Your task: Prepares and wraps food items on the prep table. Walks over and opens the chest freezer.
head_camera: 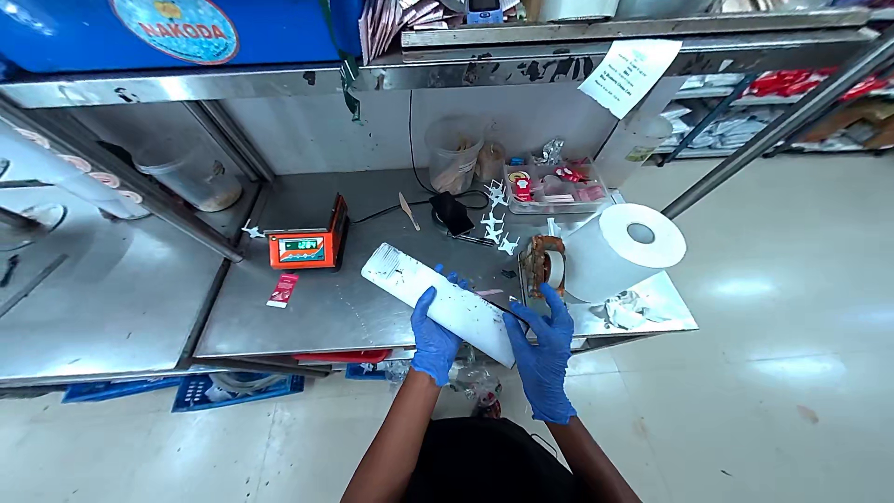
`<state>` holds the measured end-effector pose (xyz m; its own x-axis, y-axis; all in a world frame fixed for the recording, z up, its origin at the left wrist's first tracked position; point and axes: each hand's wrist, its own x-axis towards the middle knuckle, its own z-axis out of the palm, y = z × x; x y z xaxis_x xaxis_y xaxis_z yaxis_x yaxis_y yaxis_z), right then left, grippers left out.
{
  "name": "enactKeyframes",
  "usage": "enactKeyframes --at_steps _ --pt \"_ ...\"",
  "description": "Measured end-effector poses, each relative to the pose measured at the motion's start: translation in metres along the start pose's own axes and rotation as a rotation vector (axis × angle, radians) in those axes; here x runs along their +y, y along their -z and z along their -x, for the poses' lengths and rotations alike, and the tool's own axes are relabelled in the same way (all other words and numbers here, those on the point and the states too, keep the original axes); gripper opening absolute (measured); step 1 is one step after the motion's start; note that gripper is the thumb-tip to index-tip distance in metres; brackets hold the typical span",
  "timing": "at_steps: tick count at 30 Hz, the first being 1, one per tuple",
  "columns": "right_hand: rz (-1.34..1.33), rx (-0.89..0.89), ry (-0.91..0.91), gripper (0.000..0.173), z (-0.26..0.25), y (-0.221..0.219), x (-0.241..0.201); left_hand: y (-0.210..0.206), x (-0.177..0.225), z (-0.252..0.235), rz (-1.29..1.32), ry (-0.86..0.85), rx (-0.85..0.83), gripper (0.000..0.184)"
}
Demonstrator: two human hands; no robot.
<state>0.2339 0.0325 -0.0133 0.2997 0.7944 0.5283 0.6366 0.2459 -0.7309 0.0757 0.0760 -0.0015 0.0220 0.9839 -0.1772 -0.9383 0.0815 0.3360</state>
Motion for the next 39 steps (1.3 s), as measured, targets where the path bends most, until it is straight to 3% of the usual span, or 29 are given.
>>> enactKeyframes --at_steps 3,7,10,14,24,33,35,39 --pt "-0.039 -0.064 -0.116 0.015 -0.004 0.002 -0.003 -0.001 0.000 -0.003 0.016 0.006 0.013 0.043" --pt "-0.308 -0.243 -0.465 0.014 -0.015 0.009 -0.010 0.002 0.002 -0.007 0.021 0.002 -0.006 0.046" --pt "-0.516 -0.382 -0.566 0.021 -0.020 0.014 -0.010 0.004 0.003 -0.010 0.023 0.004 -0.017 0.046" --pt "-0.598 -0.517 -0.592 0.022 -0.021 0.016 -0.012 0.006 0.004 -0.013 0.030 0.000 -0.035 0.049" --pt "-0.652 -0.512 -0.605 0.018 -0.018 0.018 0.007 0.011 0.009 -0.007 -0.028 0.068 0.038 0.051" --pt "-0.499 -0.776 -0.625 0.016 -0.028 0.033 0.039 0.026 0.007 0.016 -0.143 0.108 0.264 0.037" --pt "-0.383 -0.874 -0.599 0.015 -0.036 0.035 0.043 0.029 0.006 0.019 -0.152 0.106 0.261 0.037" --pt "-0.238 -0.872 -0.498 0.019 -0.050 0.029 0.020 0.037 0.002 0.020 -0.145 0.113 0.204 0.042"
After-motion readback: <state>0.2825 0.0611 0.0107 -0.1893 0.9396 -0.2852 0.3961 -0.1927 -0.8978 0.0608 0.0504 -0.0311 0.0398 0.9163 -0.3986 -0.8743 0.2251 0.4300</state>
